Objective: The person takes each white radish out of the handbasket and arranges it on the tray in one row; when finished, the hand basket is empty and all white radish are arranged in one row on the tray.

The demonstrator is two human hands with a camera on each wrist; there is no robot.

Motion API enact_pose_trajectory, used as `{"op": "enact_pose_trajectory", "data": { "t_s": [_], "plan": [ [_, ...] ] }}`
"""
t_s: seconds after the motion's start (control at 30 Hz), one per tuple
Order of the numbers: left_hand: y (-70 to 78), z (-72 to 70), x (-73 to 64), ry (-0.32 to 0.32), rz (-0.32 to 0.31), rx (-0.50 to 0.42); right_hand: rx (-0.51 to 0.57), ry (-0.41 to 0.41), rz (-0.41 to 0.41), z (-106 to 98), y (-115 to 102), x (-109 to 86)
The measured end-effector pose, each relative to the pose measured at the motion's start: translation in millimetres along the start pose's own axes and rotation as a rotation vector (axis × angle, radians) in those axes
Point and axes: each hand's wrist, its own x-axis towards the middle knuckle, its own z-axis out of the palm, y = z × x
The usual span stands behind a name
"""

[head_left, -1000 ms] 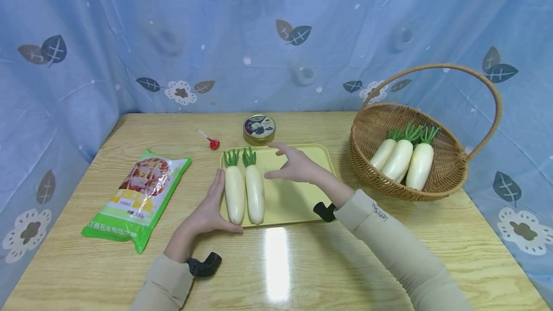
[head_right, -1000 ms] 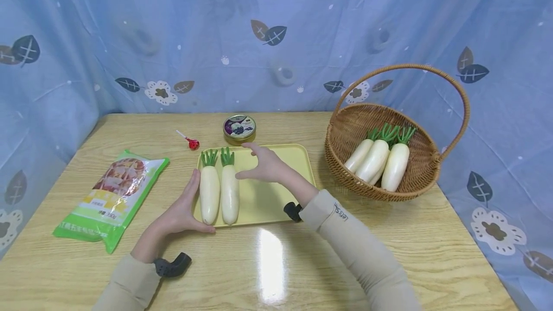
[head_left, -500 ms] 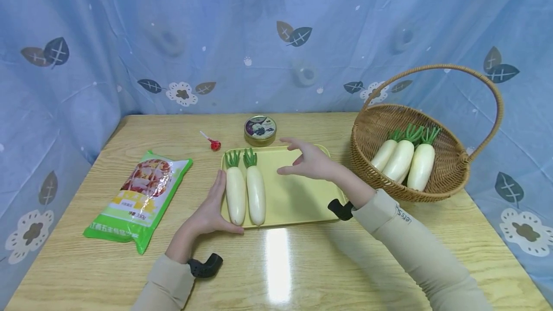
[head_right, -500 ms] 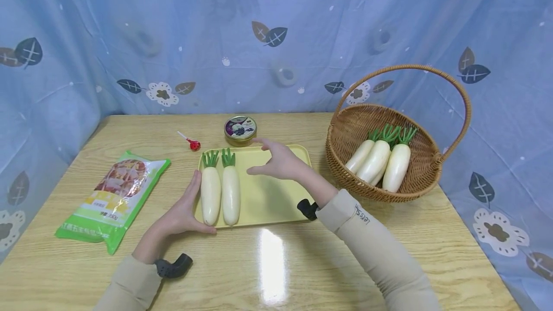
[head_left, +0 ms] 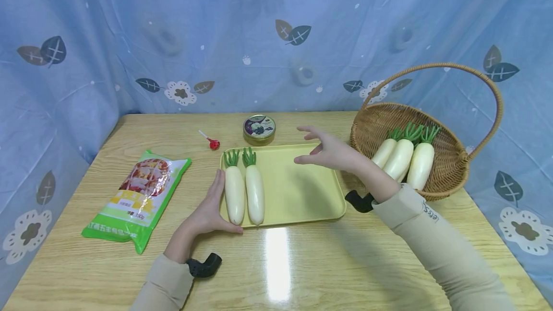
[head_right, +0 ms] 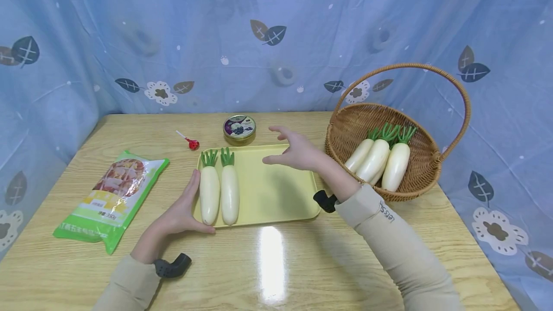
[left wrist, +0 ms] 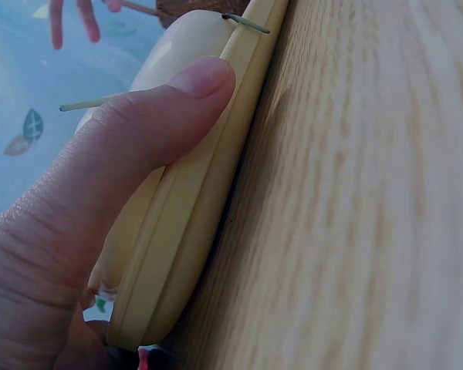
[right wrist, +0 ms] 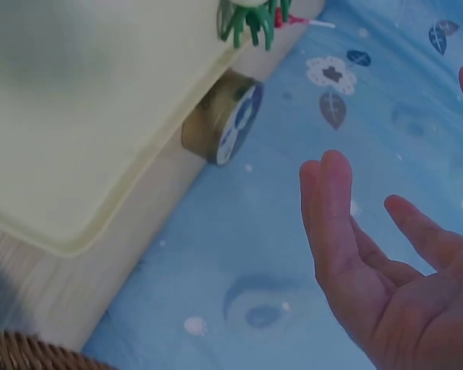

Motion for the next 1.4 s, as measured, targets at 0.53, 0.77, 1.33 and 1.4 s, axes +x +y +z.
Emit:
{"op": "enact_pose_trajectory", "data": {
  "t_s": [0.53,0.77,1.33,1.4],
  "plan": [
    [-2.1,1.0,-0.4,0.004,0.004,0.007,-0.037,0.053,0.036,-33.4,15.3,-24.1],
    [-2.0,1.1,-0.6,0.006,0.005,-0.001,-0.050,0.072,0.052,-54.7,21.6,-39.0],
    [-4.2,1.6,0.2,0.005,0.006,0.008,-0.045,0.107,0.140,-85.7,48.9,-68.2],
    [-4.3,1.8,0.6,0.004,0.008,0.007,-0.045,0.117,0.150,-89.3,51.8,-70.7]
  ]
}}
